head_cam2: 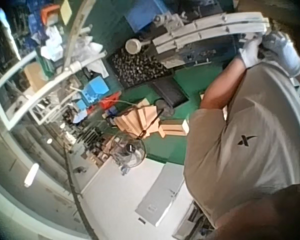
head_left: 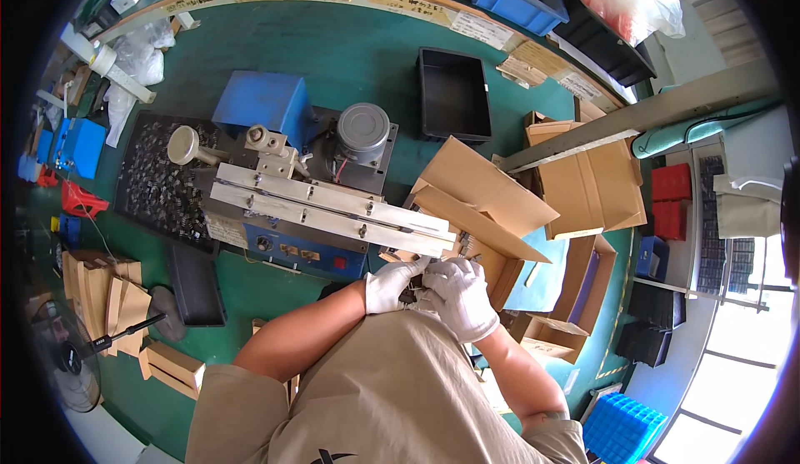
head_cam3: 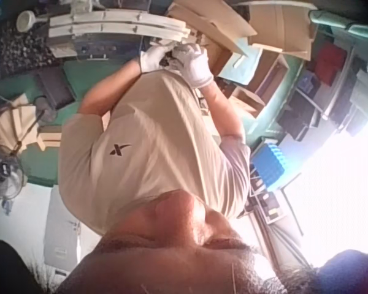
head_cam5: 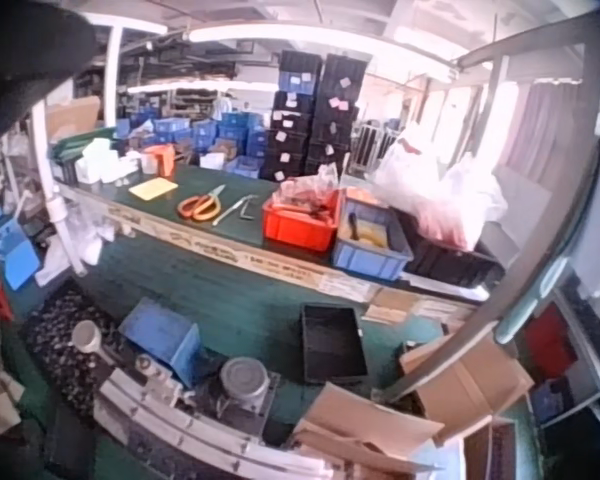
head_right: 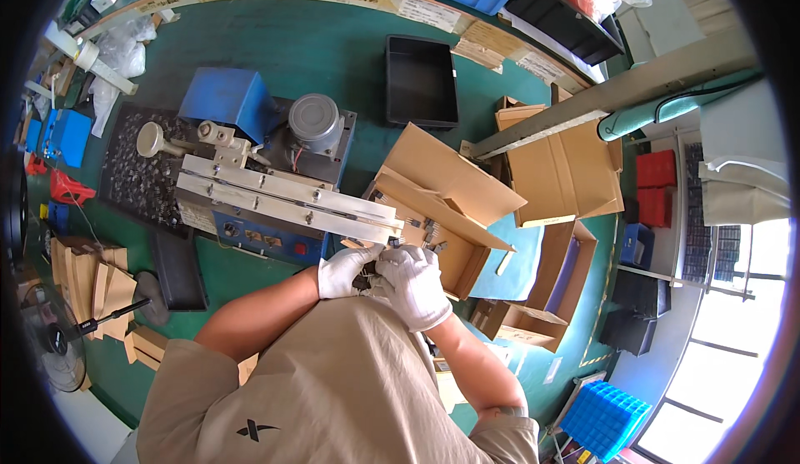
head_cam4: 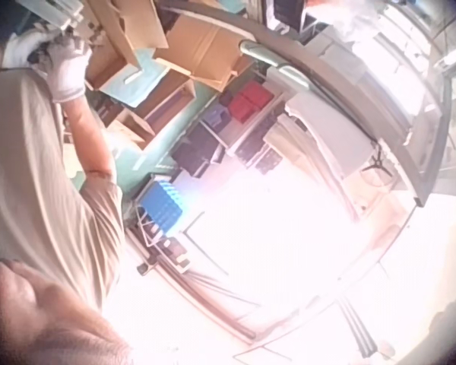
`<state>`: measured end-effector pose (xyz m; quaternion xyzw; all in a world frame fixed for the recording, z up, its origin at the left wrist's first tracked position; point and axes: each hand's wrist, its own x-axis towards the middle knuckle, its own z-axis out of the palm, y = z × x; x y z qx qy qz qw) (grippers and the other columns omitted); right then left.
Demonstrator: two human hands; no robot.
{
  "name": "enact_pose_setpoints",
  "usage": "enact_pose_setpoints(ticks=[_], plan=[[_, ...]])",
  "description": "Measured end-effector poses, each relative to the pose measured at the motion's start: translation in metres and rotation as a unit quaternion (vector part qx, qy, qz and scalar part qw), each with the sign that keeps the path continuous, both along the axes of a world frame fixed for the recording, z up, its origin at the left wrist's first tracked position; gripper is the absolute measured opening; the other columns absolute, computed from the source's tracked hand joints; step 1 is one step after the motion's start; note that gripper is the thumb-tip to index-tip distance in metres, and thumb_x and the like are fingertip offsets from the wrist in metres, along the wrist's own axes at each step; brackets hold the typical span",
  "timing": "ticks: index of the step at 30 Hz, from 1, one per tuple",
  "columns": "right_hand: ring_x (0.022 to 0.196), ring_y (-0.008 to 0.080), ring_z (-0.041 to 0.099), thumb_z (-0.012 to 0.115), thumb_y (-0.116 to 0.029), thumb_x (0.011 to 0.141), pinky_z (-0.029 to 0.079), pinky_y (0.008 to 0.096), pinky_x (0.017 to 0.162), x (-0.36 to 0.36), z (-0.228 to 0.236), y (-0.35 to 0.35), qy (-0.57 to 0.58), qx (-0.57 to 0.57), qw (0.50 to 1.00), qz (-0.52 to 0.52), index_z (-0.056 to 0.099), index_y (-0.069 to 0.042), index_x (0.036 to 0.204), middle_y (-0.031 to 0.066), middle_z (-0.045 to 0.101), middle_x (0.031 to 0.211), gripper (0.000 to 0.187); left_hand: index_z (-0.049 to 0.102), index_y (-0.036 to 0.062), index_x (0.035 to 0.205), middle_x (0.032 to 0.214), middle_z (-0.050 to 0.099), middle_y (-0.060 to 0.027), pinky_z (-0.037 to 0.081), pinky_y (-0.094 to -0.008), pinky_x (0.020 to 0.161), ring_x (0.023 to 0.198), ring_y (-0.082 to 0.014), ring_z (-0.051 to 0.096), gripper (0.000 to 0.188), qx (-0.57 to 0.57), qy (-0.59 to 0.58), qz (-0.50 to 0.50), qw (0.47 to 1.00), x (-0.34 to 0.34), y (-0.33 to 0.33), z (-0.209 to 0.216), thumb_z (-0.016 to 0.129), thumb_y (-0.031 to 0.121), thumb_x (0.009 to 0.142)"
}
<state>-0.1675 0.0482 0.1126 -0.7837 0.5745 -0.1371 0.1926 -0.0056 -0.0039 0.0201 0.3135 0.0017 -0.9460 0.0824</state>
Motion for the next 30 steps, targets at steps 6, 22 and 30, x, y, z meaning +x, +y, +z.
enact_pose_setpoints(ticks=[6, 22, 30], plan=[[0.078, 0.0298, 0.064, 0.069, -0.009, 0.079, 0.052, 0.0412, 0.071, -0.009, 0.011, -0.002, -0.048, -0.006, 0.999, -0.017, 0.072, -0.012, 0.107, 0.0097, 0.067, 0.087, 0.028, 0.058, 0.0065, 0.124, 0.102, 0.067, -0.0100, 0.060, -0.0381, 0.075, 0.085, -0.0211, 0.067, 0.044, 0.008, 0.039, 0.007, 0.999, 0.001, -0.001, 0.000, 0.047, 0.044, 0.104], [0.084, 0.0302, 0.068, 0.069, 0.002, 0.084, 0.055, 0.0360, 0.078, -0.026, 0.028, -0.022, -0.193, -0.051, 0.961, -0.190, 0.069, -0.005, 0.105, 0.0120, 0.071, 0.094, 0.023, 0.063, 0.0056, 0.123, 0.090, 0.069, -0.0085, 0.056, -0.0322, 0.063, 0.079, -0.0206, 0.068, 0.045, 0.058, 0.067, -0.009, 0.996, 0.004, -0.005, -0.011, 0.048, 0.044, 0.104], [0.092, 0.0302, 0.068, 0.068, 0.009, 0.077, 0.054, 0.0363, 0.084, -0.021, 0.018, -0.038, -0.128, -0.141, 0.977, -0.095, 0.066, -0.005, 0.100, 0.0115, 0.071, 0.099, 0.027, 0.060, 0.0050, 0.128, 0.090, 0.067, -0.0062, 0.056, -0.0313, 0.064, 0.080, -0.0196, 0.067, 0.049, 0.078, 0.113, -0.007, 0.991, 0.007, -0.005, -0.011, 0.046, 0.046, 0.104]])
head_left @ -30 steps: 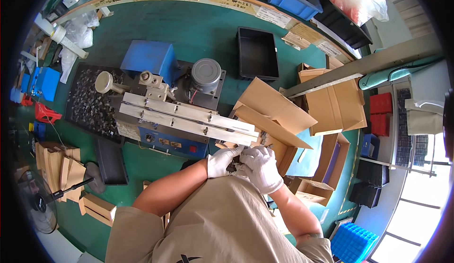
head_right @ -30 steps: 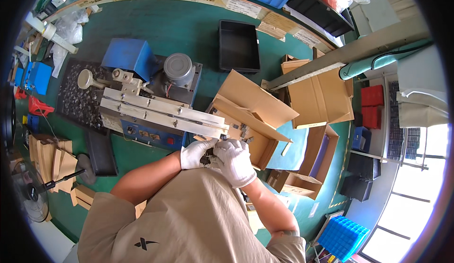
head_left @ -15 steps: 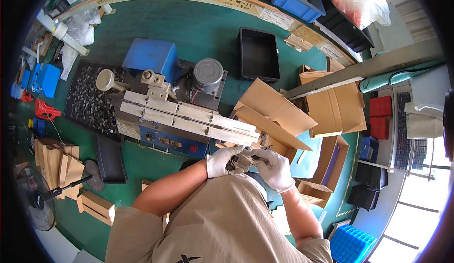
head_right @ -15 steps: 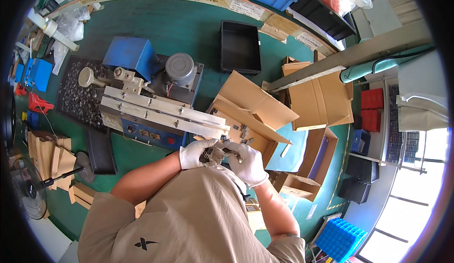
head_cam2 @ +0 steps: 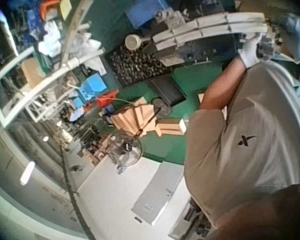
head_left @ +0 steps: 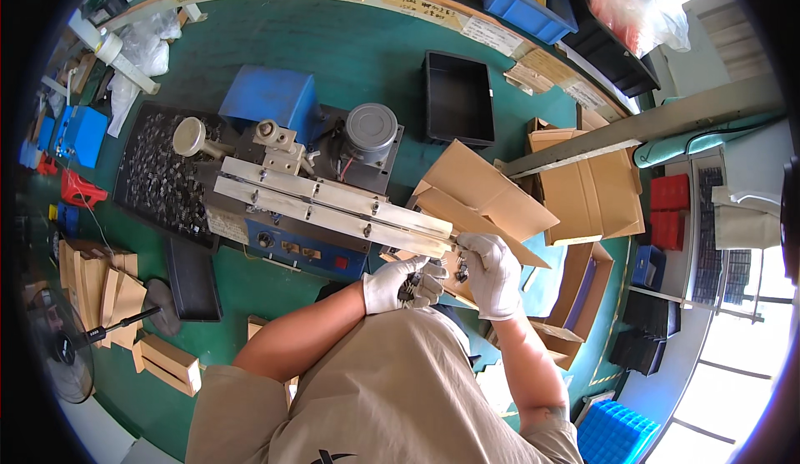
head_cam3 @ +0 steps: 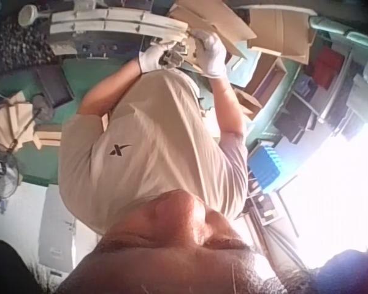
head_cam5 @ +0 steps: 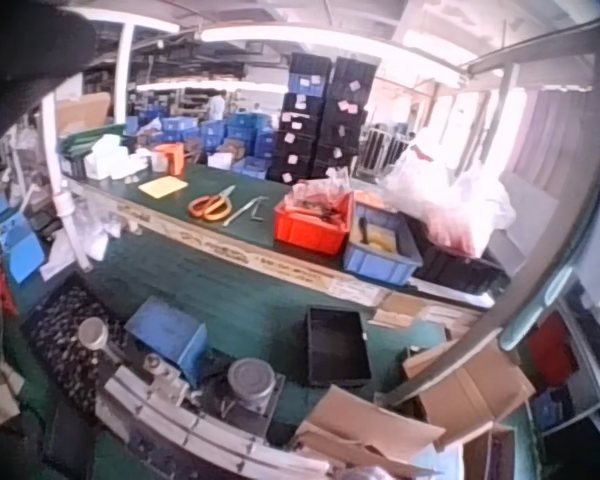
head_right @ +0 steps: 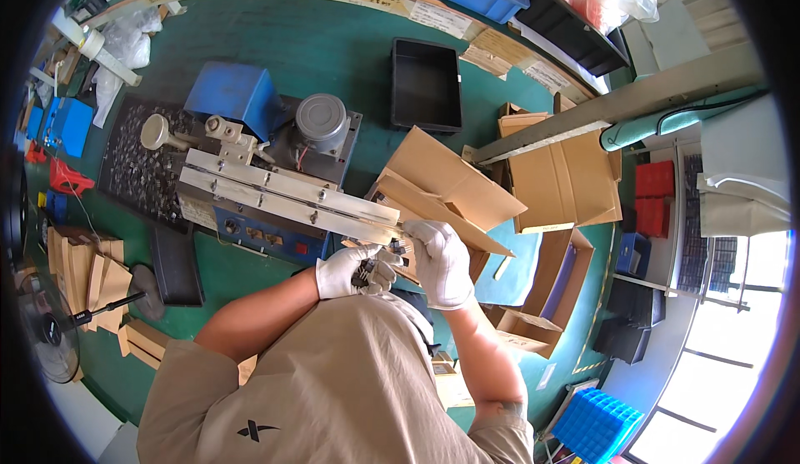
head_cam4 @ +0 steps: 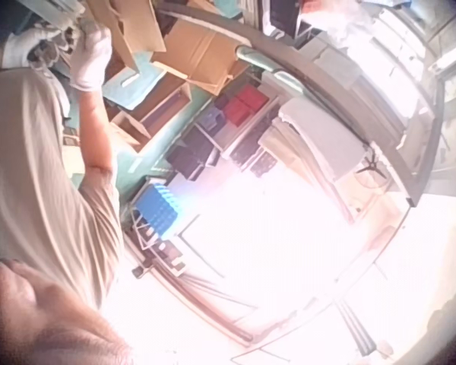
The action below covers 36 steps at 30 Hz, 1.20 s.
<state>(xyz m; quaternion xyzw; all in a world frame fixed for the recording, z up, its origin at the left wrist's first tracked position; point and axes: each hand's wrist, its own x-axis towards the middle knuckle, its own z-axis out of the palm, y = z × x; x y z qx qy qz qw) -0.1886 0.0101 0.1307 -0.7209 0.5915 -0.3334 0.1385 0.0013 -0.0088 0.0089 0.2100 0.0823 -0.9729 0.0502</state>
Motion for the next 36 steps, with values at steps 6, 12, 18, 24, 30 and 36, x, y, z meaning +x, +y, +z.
enact_pose_setpoints(ticks=[6, 12, 18, 24, 30, 36], plan=[[0.083, 0.0289, 0.066, 0.071, 0.010, 0.075, 0.054, 0.0360, 0.077, 0.010, -0.002, -0.010, 0.022, -0.073, 0.997, 0.033, 0.067, -0.007, 0.097, 0.0103, 0.070, 0.093, 0.028, 0.060, 0.0064, 0.125, 0.088, 0.065, -0.0020, 0.056, -0.0287, 0.063, 0.077, -0.0170, 0.067, 0.049, -0.006, -0.020, 0.002, 1.000, -0.001, 0.004, -0.004, 0.044, 0.048, 0.105], [0.079, 0.0273, 0.063, 0.073, 0.008, 0.076, 0.051, 0.0369, 0.072, 0.016, -0.015, -0.005, -0.022, -0.070, 0.997, -0.013, 0.067, -0.010, 0.099, 0.0059, 0.065, 0.084, 0.030, 0.063, 0.0057, 0.124, 0.088, 0.065, -0.0062, 0.055, -0.0315, 0.065, 0.079, -0.0178, 0.065, 0.047, -0.007, -0.024, 0.010, 1.000, 0.001, 0.003, 0.004, 0.046, 0.045, 0.105], [0.077, 0.0283, 0.063, 0.072, 0.009, 0.077, 0.051, 0.0363, 0.069, 0.018, -0.008, -0.007, -0.032, -0.084, 0.995, 0.037, 0.066, -0.009, 0.101, 0.0071, 0.064, 0.083, 0.030, 0.060, 0.0067, 0.127, 0.100, 0.069, -0.0120, 0.058, -0.0364, 0.073, 0.089, -0.0236, 0.069, 0.050, -0.018, 0.004, 0.013, 1.000, -0.001, 0.006, -0.018, 0.042, 0.048, 0.105], [0.074, 0.0289, 0.064, 0.076, 0.007, 0.078, 0.052, 0.0347, 0.069, 0.016, 0.000, 0.026, -0.043, -0.013, 0.999, -0.026, 0.069, -0.007, 0.107, 0.0109, 0.067, 0.090, 0.033, 0.057, 0.0115, 0.130, 0.115, 0.069, -0.0146, 0.057, -0.0459, 0.087, 0.101, -0.0287, 0.068, 0.052, -0.027, -0.038, 0.020, 0.999, -0.002, 0.003, 0.015, 0.035, 0.052, 0.105], [0.112, 0.0384, 0.053, 0.083, -0.028, 0.070, 0.042, 0.0522, 0.094, 0.040, -0.019, 0.035, 0.114, 0.189, 0.975, -0.002, 0.074, -0.011, 0.103, 0.0155, 0.061, 0.115, 0.039, 0.062, 0.0172, 0.119, 0.108, 0.066, -0.0068, 0.055, -0.0406, 0.086, 0.093, -0.0215, 0.065, 0.046, -0.063, -0.077, 0.022, 0.995, -0.012, 0.014, -0.023, 0.040, 0.055, 0.103], [0.101, 0.0322, 0.064, 0.074, -0.011, 0.077, 0.050, 0.0398, 0.090, 0.020, -0.011, 0.030, -0.061, 0.222, 0.973, -0.005, 0.073, -0.005, 0.086, 0.0148, 0.071, 0.099, 0.011, 0.061, 0.0114, 0.124, 0.110, 0.067, -0.0111, 0.055, -0.0440, 0.091, 0.099, -0.0239, 0.066, 0.053, -0.031, -0.054, 0.027, 0.998, -0.007, 0.008, 0.005, 0.039, 0.055, 0.104]])
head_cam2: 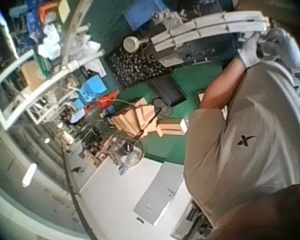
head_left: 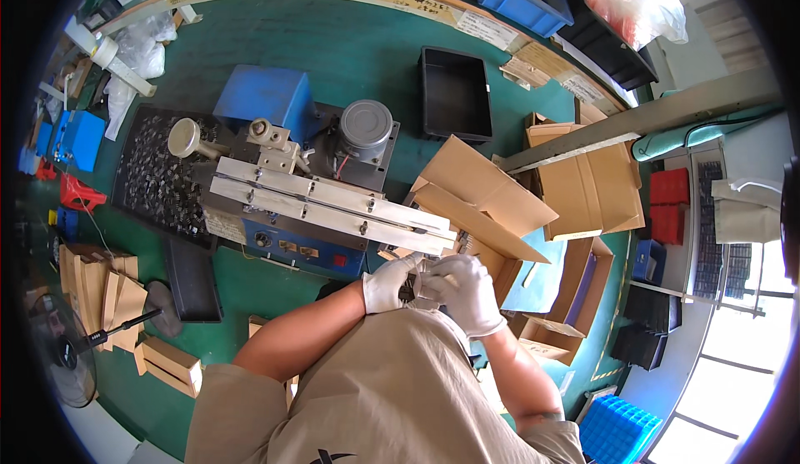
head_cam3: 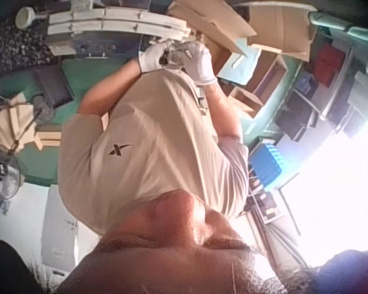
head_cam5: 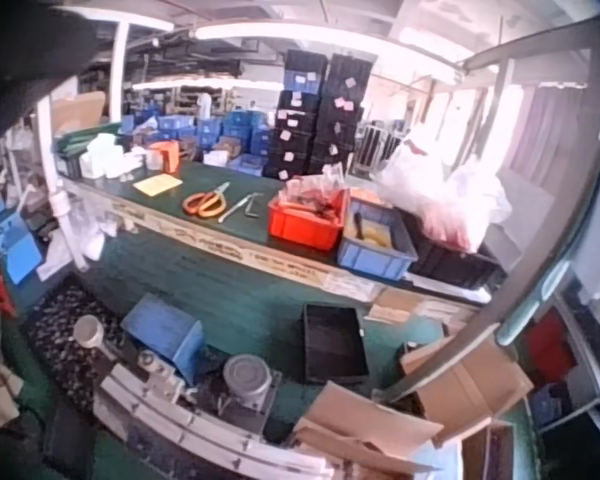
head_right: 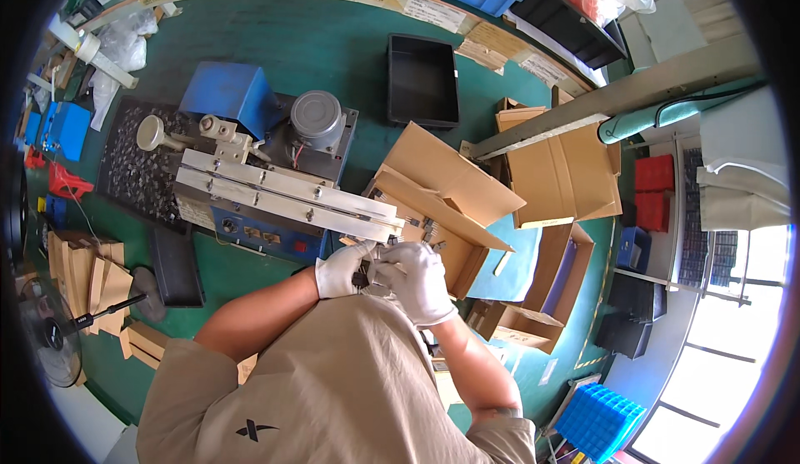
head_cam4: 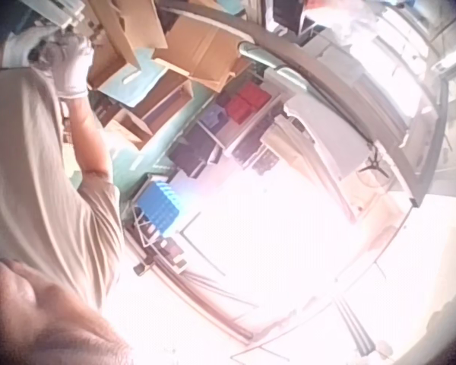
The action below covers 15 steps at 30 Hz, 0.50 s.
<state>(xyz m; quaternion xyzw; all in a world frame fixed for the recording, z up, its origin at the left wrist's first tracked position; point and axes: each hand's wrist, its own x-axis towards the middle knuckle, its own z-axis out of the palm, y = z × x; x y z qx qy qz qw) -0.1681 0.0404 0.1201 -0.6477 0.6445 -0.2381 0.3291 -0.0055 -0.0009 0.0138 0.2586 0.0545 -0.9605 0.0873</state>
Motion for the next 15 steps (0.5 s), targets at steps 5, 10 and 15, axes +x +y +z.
enact_pose_setpoints(ticks=[5, 10, 15], plan=[[0.094, 0.0325, 0.060, 0.065, 0.002, 0.081, 0.045, 0.0438, 0.088, -0.022, 0.016, -0.021, 0.136, -0.193, 0.971, -0.021, 0.063, -0.007, 0.095, 0.0094, 0.066, 0.098, 0.017, 0.057, 0.0089, 0.134, 0.113, 0.068, -0.0188, 0.054, -0.0500, 0.094, 0.103, -0.0314, 0.066, 0.061, 0.015, 0.043, -0.026, 0.999, 0.003, -0.002, -0.003, 0.036, 0.056, 0.104], [0.095, 0.0316, 0.059, 0.065, 0.001, 0.080, 0.044, 0.0421, 0.089, -0.016, 0.019, -0.031, 0.179, -0.215, 0.960, -0.012, 0.063, -0.009, 0.095, 0.0081, 0.065, 0.097, 0.018, 0.056, 0.0088, 0.137, 0.115, 0.068, -0.0200, 0.054, -0.0509, 0.094, 0.103, -0.0331, 0.067, 0.064, 0.023, 0.048, -0.027, 0.998, 0.001, 0.000, -0.013, 0.033, 0.058, 0.104], [0.095, 0.0302, 0.059, 0.067, -0.001, 0.077, 0.043, 0.0422, 0.088, -0.008, 0.020, -0.036, 0.195, -0.241, 0.951, 0.004, 0.062, -0.009, 0.096, 0.0069, 0.064, 0.098, 0.021, 0.052, 0.0089, 0.139, 0.115, 0.067, -0.0203, 0.056, -0.0500, 0.091, 0.102, -0.0335, 0.067, 0.062, 0.033, 0.033, -0.013, 0.999, 0.005, -0.001, -0.009, 0.031, 0.057, 0.104]])
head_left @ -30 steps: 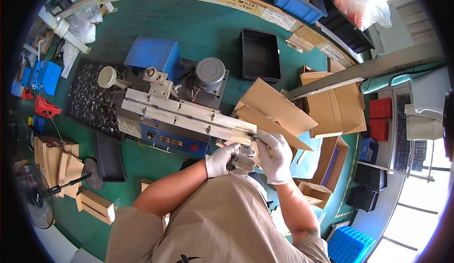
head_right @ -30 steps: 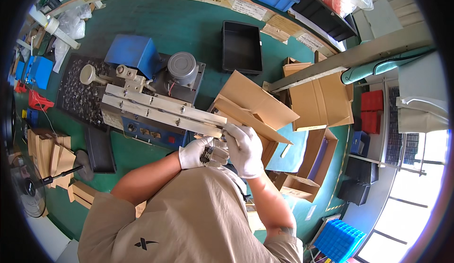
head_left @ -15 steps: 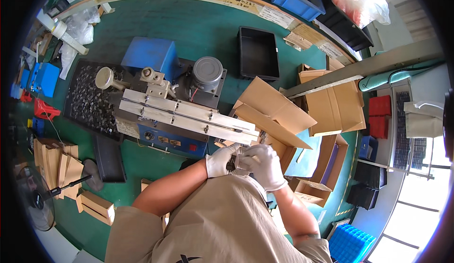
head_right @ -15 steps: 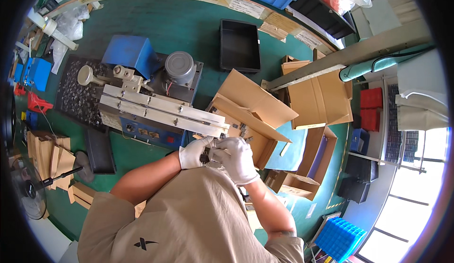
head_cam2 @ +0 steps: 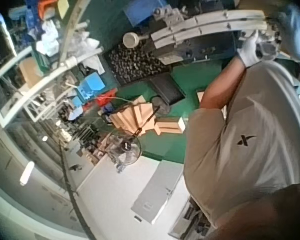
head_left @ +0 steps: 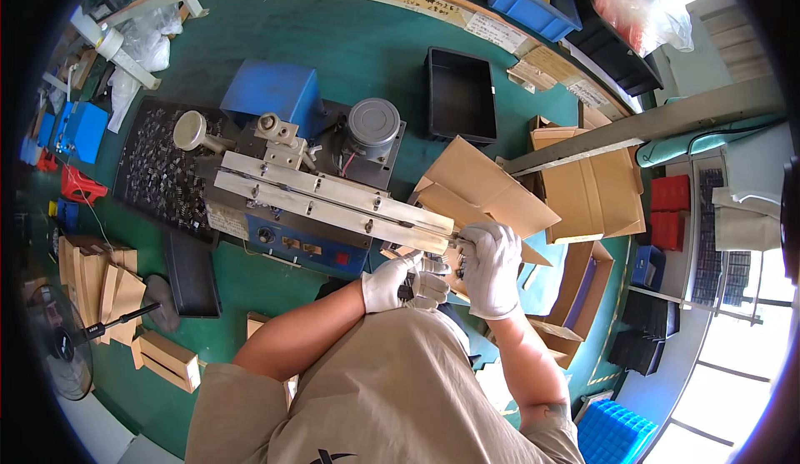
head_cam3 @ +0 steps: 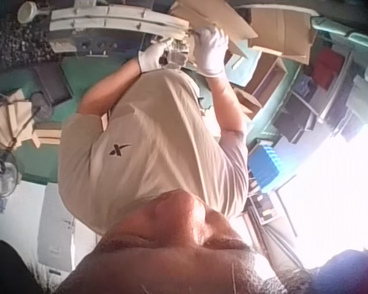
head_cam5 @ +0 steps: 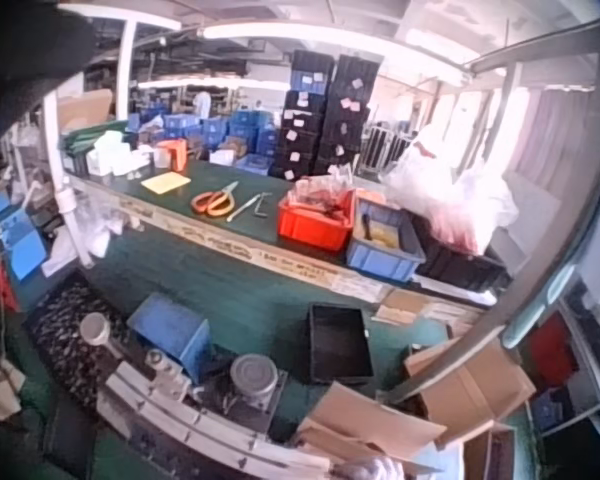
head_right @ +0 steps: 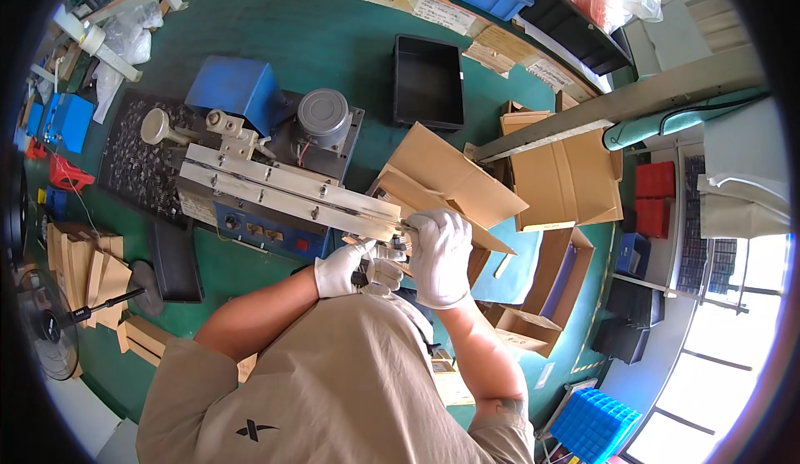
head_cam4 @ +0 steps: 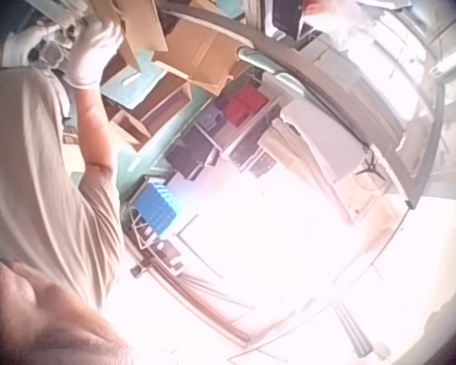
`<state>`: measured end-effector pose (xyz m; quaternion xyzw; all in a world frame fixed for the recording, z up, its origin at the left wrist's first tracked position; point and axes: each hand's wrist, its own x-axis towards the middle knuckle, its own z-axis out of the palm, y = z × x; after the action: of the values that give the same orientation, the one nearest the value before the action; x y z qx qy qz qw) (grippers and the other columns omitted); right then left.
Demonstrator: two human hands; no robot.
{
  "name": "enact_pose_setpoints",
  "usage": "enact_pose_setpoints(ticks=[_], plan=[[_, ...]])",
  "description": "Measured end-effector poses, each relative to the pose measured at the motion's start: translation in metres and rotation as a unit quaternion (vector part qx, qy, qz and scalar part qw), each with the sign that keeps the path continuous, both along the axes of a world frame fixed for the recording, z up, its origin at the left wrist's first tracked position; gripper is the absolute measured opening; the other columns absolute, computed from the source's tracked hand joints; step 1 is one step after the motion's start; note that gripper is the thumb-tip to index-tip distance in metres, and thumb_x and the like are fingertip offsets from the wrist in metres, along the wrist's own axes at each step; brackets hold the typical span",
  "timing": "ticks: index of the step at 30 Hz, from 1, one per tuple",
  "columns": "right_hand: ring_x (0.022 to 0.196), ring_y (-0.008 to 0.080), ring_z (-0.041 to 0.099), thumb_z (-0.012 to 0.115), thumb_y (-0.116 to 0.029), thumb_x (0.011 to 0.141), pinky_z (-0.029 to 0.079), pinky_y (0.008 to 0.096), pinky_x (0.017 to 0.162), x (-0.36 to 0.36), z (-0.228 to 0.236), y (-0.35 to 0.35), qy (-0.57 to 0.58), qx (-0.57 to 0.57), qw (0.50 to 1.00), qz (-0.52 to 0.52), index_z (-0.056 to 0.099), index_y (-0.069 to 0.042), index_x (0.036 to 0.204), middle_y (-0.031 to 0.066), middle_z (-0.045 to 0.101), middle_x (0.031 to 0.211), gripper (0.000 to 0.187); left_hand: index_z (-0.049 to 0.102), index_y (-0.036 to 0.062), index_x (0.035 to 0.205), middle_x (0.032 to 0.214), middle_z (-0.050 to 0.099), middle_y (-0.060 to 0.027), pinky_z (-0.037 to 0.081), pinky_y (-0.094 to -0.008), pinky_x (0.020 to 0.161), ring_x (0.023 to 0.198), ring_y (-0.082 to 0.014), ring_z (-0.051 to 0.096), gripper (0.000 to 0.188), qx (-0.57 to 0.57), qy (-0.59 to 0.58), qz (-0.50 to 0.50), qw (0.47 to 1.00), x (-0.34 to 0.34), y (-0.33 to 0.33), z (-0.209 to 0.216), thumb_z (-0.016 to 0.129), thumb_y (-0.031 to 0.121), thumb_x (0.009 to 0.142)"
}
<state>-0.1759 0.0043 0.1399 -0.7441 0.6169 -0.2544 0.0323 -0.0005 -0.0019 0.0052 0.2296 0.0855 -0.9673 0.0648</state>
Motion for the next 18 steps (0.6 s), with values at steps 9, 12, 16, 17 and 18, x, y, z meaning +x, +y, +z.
enact_pose_setpoints(ticks=[9, 12, 16, 17, 18], plan=[[0.099, 0.0299, 0.060, 0.074, 0.003, 0.072, 0.047, 0.0418, 0.087, 0.013, -0.010, -0.009, -0.064, -0.049, 0.996, 0.040, 0.065, -0.008, 0.099, 0.0083, 0.066, 0.103, 0.030, 0.053, 0.0094, 0.135, 0.119, 0.067, -0.0197, 0.055, -0.0504, 0.093, 0.109, -0.0350, 0.065, 0.060, -0.018, -0.005, -0.005, 1.000, 0.000, -0.002, 0.005, 0.026, 0.055, 0.106], [0.096, 0.0291, 0.060, 0.077, 0.000, 0.072, 0.047, 0.0407, 0.083, 0.013, 0.001, -0.002, -0.144, -0.050, 0.987, -0.045, 0.067, -0.010, 0.109, 0.0068, 0.065, 0.102, 0.039, 0.054, 0.0093, 0.134, 0.120, 0.066, -0.0196, 0.054, -0.0503, 0.094, 0.110, -0.0347, 0.065, 0.060, -0.014, 0.035, -0.004, 0.999, 0.000, -0.002, 0.001, 0.026, 0.055, 0.106], [0.095, 0.0310, 0.062, 0.076, -0.001, 0.076, 0.049, 0.0410, 0.082, -0.005, -0.009, 0.029, -0.146, 0.013, 0.989, 0.006, 0.069, -0.008, 0.110, 0.0108, 0.069, 0.100, 0.036, 0.055, 0.0095, 0.132, 0.119, 0.067, -0.0164, 0.054, -0.0497, 0.094, 0.106, -0.0311, 0.066, 0.058, -0.005, 0.008, 0.003, 1.000, 0.000, -0.007, 0.018, 0.030, 0.054, 0.106], [0.092, 0.0327, 0.063, 0.075, -0.004, 0.075, 0.050, 0.0419, 0.084, -0.004, -0.008, 0.029, -0.124, 0.098, 0.987, 0.034, 0.070, -0.007, 0.105, 0.0122, 0.068, 0.097, 0.030, 0.056, 0.0100, 0.132, 0.118, 0.067, -0.0151, 0.054, -0.0490, 0.094, 0.105, -0.0301, 0.066, 0.057, 0.002, 0.023, 0.003, 1.000, -0.002, -0.008, 0.017, 0.031, 0.053, 0.106], [0.089, 0.0343, 0.064, 0.074, -0.007, 0.075, 0.050, 0.0429, 0.086, 0.001, -0.008, 0.029, -0.101, 0.183, 0.976, 0.063, 0.072, -0.006, 0.100, 0.0135, 0.068, 0.094, 0.025, 0.057, 0.0104, 0.131, 0.118, 0.068, -0.0139, 0.054, -0.0483, 0.094, 0.103, -0.0290, 0.066, 0.056, 0.008, 0.038, 0.003, 0.999, -0.003, -0.008, 0.017, 0.031, 0.053, 0.106]])
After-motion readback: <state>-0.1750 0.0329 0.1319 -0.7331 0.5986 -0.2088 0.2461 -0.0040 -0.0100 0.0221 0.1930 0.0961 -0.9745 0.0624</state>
